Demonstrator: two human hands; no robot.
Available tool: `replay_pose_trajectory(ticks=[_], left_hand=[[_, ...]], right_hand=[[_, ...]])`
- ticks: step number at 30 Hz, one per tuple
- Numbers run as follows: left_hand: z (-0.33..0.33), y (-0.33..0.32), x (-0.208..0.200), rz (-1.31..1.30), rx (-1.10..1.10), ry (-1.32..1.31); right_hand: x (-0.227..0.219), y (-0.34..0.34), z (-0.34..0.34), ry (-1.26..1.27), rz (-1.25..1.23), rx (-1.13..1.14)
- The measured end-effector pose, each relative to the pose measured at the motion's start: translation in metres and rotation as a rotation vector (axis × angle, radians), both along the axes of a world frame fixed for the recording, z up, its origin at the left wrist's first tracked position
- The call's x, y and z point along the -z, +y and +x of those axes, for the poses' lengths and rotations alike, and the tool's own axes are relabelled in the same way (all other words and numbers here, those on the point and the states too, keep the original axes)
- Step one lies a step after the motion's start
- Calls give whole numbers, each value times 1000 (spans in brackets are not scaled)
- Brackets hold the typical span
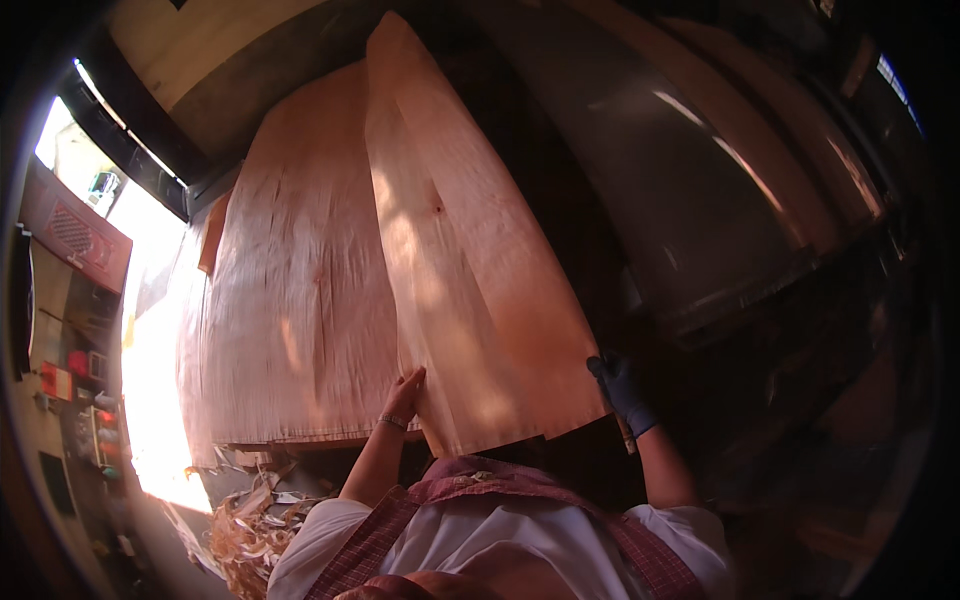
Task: The person processes wood veneer sheets by flipping them over, using a utility knife to trim edges and cut specific sections, and sorting the sheets onto stacks.
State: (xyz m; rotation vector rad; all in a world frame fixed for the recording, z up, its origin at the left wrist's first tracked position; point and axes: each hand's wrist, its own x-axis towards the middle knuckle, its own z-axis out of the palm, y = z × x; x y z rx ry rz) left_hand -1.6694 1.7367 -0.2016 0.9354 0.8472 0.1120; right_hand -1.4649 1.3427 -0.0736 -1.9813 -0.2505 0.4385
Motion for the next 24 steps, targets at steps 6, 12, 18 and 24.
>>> replay_pose_trajectory(ticks=[6, 12, 18, 24], left_hand=[[141, -76, -42, 55, 128, -94], [288, -138, -64, -36, 96, -185], [395, -186, -77, -53, 127, -98], [508, -252, -99, -80, 51, -111]], right_hand=[[-20, -101, 116, -50, -242, 81], [-17, -179, 237, -80, -232, 294], [-43, -226, 344, 22, -221, 212], [-22, -296, 492, -159, -395, 107]])
